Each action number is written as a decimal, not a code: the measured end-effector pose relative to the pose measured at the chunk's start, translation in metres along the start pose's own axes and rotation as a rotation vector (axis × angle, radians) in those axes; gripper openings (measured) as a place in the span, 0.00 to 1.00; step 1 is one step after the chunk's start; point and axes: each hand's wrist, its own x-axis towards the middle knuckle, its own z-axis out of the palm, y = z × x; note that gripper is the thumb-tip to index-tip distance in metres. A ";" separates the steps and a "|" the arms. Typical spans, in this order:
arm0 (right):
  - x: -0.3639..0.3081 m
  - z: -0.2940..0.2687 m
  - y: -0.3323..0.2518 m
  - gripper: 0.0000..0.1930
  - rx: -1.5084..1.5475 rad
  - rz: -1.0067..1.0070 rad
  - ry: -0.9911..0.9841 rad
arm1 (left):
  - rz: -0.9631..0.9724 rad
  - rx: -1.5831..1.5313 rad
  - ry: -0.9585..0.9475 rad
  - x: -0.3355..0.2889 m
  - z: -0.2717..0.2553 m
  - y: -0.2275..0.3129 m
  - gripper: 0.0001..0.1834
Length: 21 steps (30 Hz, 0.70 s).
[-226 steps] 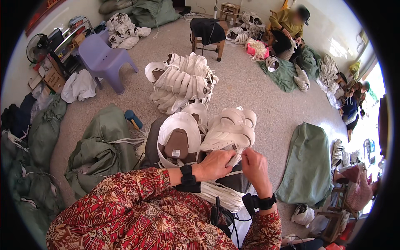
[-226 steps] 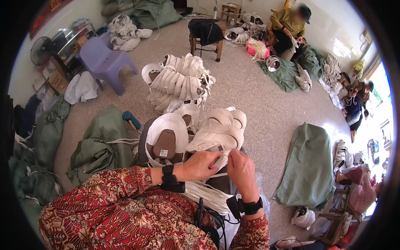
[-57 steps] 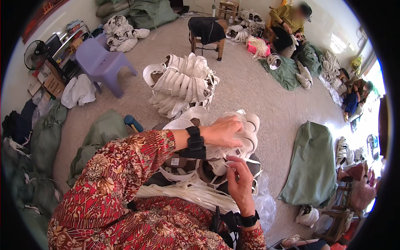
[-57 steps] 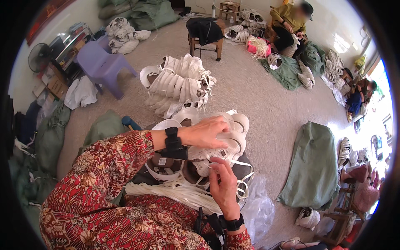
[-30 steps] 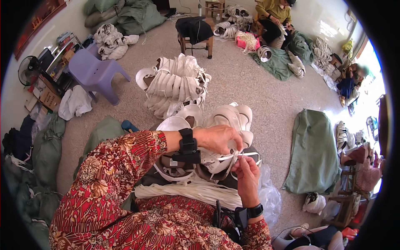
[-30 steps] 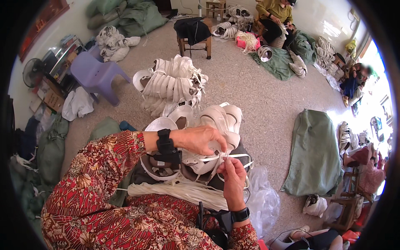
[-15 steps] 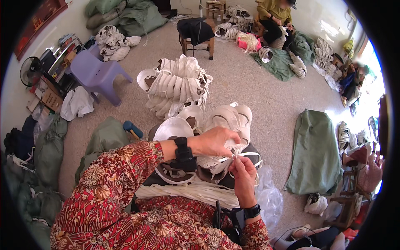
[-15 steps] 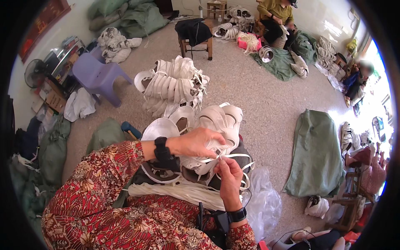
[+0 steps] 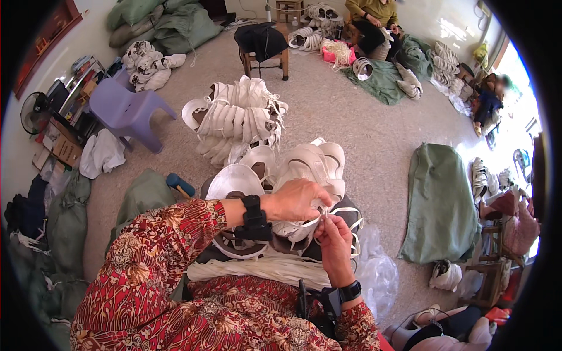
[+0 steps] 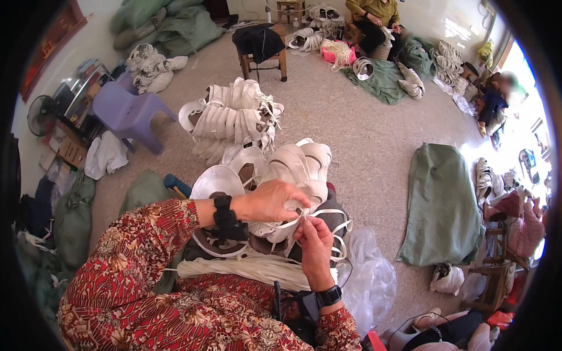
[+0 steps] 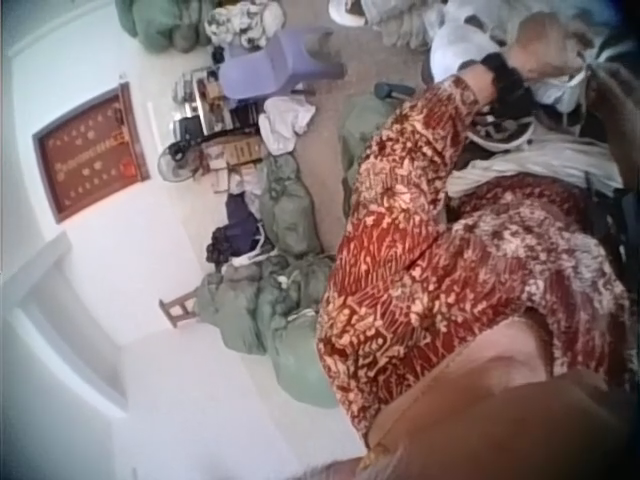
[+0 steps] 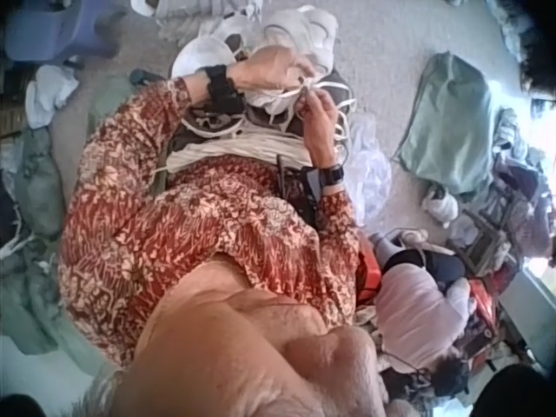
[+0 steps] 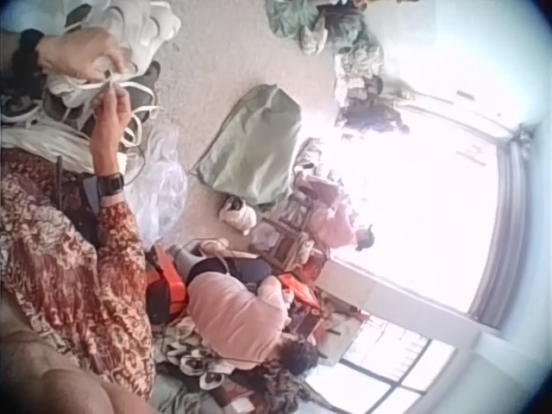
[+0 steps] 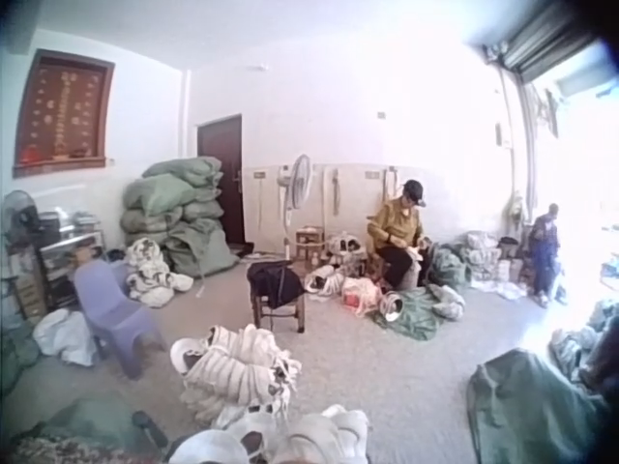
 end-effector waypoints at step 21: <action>0.011 0.010 -0.011 0.05 -0.187 -0.032 0.006 | -0.262 -0.517 -0.009 -0.006 -0.008 -0.007 0.15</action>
